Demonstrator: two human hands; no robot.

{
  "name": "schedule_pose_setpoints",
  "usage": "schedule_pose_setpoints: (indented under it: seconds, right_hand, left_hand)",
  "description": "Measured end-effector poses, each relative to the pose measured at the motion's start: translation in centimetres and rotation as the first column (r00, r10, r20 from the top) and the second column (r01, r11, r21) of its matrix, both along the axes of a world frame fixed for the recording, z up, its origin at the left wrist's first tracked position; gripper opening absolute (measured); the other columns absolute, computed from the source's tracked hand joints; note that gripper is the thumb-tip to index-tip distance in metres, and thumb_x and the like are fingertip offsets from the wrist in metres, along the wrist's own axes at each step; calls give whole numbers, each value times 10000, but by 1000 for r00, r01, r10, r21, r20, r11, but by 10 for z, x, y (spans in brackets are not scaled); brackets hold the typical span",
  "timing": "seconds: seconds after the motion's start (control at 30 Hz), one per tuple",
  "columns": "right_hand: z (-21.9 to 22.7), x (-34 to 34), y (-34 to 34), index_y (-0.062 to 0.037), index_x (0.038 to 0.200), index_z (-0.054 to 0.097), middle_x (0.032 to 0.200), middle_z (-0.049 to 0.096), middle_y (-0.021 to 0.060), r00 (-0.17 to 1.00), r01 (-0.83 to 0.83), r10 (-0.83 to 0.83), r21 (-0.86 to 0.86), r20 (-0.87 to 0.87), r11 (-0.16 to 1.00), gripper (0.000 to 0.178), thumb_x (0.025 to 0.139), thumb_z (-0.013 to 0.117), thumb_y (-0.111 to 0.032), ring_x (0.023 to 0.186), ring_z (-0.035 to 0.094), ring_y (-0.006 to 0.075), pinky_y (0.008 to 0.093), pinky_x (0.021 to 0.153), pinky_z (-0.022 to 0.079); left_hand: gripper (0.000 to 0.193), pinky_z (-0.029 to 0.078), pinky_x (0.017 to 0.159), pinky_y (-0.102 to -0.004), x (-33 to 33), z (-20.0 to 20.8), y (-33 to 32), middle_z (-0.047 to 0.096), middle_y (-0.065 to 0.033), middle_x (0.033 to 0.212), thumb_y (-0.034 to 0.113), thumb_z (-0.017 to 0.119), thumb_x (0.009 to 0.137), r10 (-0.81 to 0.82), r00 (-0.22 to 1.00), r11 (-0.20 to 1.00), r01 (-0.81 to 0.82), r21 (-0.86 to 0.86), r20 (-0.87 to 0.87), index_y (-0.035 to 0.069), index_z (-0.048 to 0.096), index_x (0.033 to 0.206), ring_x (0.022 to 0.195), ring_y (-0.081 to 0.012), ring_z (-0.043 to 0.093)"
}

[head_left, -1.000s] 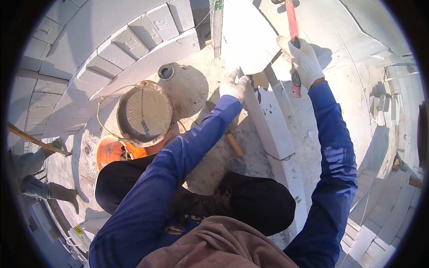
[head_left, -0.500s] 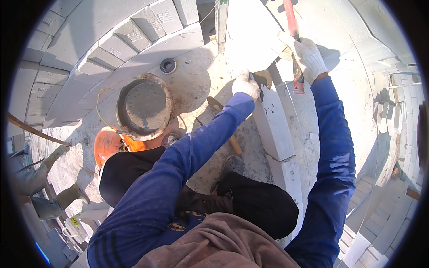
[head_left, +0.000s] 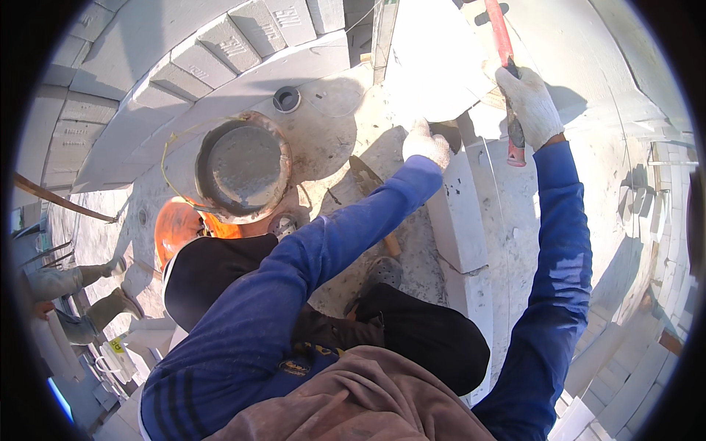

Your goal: The person lays white concrete blocks onto a wall using a trowel to apply mortar and a hammer to adjust alignment. The worker repeatedly scoops mortar from a bucket, spreads it on the wall, places a block, and taps it into position.

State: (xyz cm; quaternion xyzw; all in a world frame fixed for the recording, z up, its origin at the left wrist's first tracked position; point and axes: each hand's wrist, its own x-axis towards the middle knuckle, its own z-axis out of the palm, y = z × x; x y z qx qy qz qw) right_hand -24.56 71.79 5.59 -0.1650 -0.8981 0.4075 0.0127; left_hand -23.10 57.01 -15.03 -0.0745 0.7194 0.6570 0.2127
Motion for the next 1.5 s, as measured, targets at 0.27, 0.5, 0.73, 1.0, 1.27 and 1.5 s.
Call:
schedule_pose_setpoints:
  seconds: [0.27,0.5,0.73,1.0,1.27,1.5]
  right_hand:
    - [-11,5,0,44,1136,658,863,577,27,994,45,-58,-132,-96,990,447,1013,685,-384,795,529,113,282,729,458]
    - [-6,4,-8,43,1145,675,867,659,137,984,112,-87,160,-156,981,428,1020,658,-365,738,656,194,384,712,528]
    - [32,19,-21,21,1150,689,948,738,255,958,67,72,459,-279,886,492,1029,618,-450,943,736,430,470,836,558]
    - [35,9,-51,2,1178,688,999,747,277,994,44,21,578,-104,815,473,1062,561,-438,983,737,453,501,884,568]
    - [53,4,-71,-12,1195,651,1022,727,292,994,83,-28,547,-107,833,448,1095,521,-429,1011,706,500,522,834,560]
    - [45,0,-59,21,1180,642,974,755,274,999,-2,33,665,-34,747,483,1081,512,-434,970,746,450,527,884,563]
  left_hand:
    - [950,262,1291,-400,11,23,0,283,-316,1687,270,700,943,-106,972,961,46,-274,-209,-76,170,1651,1575,-398,295]
    - [1485,145,1309,-553,-18,92,9,186,-319,1709,534,961,639,-64,761,873,-271,-405,-645,-66,77,1670,1594,-471,175]
    - [1288,183,1303,-530,-33,86,14,319,-307,1669,568,909,690,94,678,952,-276,-133,-729,-65,302,1633,1580,-438,255]
    - [1142,187,1311,-513,-42,62,31,296,-253,1707,370,877,742,128,702,972,-229,-51,-701,0,296,1653,1607,-387,240]
    - [1195,190,1310,-526,-56,42,36,256,-211,1739,326,891,729,30,723,959,-215,-184,-690,54,231,1688,1630,-328,214]
    - [1180,176,1309,-544,-52,50,35,260,-220,1736,397,861,748,54,722,968,-207,-142,-690,45,236,1685,1633,-343,203]
